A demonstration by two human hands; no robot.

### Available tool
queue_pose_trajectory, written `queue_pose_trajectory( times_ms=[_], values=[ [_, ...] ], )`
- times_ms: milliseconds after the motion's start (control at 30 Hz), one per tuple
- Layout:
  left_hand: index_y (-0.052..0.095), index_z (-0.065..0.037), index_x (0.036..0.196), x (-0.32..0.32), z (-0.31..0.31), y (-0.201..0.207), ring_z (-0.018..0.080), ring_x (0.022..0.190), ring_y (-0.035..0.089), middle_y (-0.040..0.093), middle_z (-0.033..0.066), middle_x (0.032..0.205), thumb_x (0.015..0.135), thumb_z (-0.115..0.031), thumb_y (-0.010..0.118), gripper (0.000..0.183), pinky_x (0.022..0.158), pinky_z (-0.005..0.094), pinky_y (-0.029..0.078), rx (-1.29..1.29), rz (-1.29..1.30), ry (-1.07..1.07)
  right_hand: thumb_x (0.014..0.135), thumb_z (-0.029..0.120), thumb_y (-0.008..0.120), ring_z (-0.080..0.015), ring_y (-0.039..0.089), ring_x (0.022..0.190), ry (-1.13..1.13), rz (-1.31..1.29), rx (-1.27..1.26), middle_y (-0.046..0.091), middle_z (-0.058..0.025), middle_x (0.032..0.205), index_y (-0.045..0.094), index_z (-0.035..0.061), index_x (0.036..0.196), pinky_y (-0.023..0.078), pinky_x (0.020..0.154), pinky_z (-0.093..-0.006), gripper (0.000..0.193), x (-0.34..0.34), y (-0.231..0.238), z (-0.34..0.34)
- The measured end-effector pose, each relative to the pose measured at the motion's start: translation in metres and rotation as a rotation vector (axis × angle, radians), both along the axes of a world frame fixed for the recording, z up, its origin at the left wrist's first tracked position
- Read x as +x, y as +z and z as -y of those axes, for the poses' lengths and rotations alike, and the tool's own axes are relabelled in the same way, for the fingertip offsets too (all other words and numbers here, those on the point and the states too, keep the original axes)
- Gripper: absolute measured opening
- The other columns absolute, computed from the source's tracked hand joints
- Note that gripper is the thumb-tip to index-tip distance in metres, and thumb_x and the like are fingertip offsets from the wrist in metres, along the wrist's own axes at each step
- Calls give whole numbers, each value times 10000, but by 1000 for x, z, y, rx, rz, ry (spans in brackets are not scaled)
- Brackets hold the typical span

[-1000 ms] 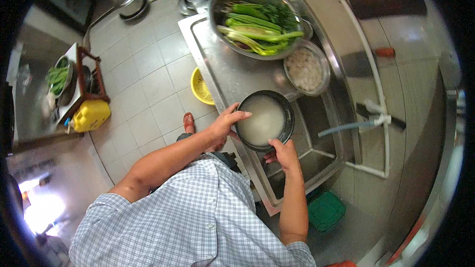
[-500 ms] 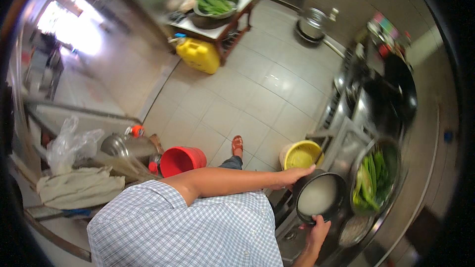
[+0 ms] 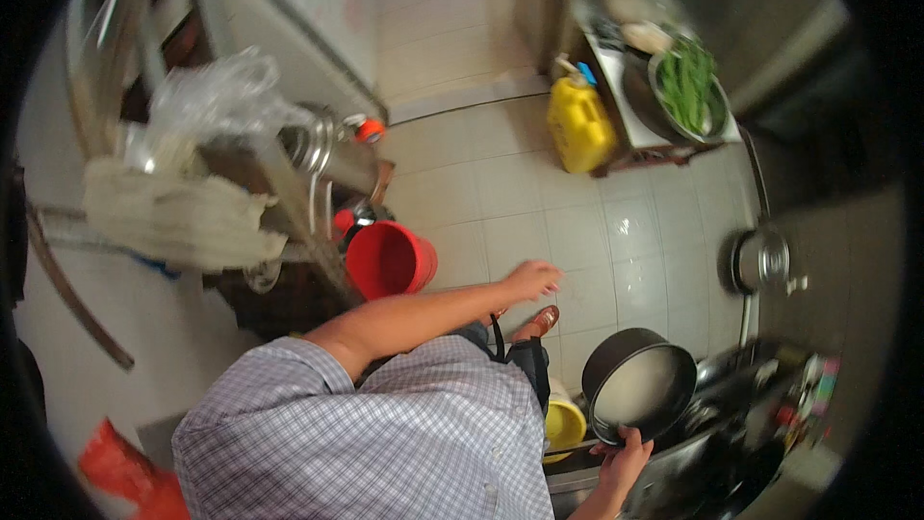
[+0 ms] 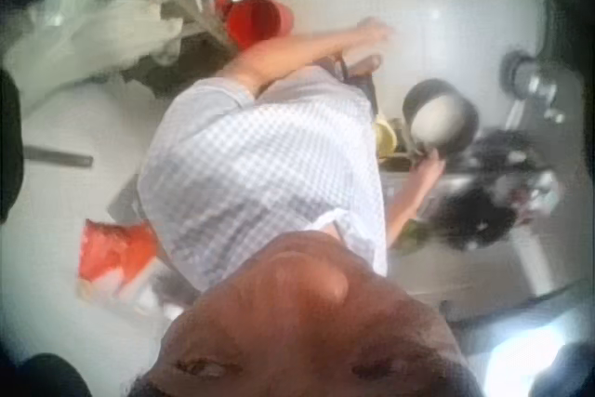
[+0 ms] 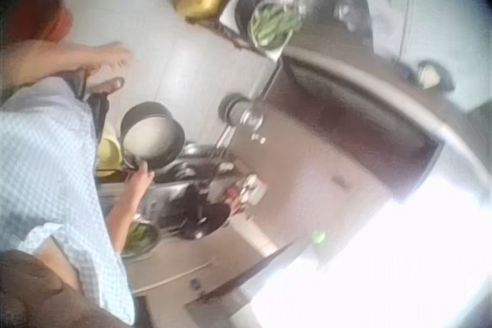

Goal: The person washes rice in a small pot at a stainless steel sink. They repeatedly fill the pot with water, agitate the rice with their hands, and pour out the cloudy water. After several rinses, they carry the pot to a nearby counter and place it down.

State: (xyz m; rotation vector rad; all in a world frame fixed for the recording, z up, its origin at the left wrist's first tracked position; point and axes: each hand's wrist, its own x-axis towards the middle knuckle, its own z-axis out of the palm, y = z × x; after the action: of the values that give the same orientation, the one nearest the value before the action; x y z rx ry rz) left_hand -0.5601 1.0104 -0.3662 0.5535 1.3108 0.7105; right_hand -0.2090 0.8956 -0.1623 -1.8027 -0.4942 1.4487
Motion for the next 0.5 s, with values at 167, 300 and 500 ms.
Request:
queue_pose_trajectory(
  times_ms=[167, 300, 500],
  values=[
    [706, -17, 1101, -145, 67, -33, 147, 830, 651, 715, 45, 949, 983, -345, 647, 353, 746, 327, 535, 43, -531, 379, 838, 59, 606, -281, 579, 460, 319, 7, 0, 635, -140, 887, 512, -10, 1104, 512, 388, -398, 290, -45, 8, -143],
    [651, -50, 852, -191, 165, -48, 215, 700, 617, 637, 61, 718, 954, -417, 638, 381, 647, 416, 495, -133, -570, 874, 831, 55, 599, -277, 580, 465, 515, 13, 28, 641, -158, 868, 529, -59, 1058, 513, 384, -409, 264, -108, 11, -237],
    [655, -78, 1051, -157, 263, -48, 137, 788, 641, 658, 4, 876, 993, -472, 606, 401, 617, 355, 492, -542, -342, 1322, 849, 110, 603, -252, 575, 435, 843, -47, 11, 667, -151, 772, 617, -69, 905, 516, 381, -391, 189, -230, 1, -337]
  ],
)
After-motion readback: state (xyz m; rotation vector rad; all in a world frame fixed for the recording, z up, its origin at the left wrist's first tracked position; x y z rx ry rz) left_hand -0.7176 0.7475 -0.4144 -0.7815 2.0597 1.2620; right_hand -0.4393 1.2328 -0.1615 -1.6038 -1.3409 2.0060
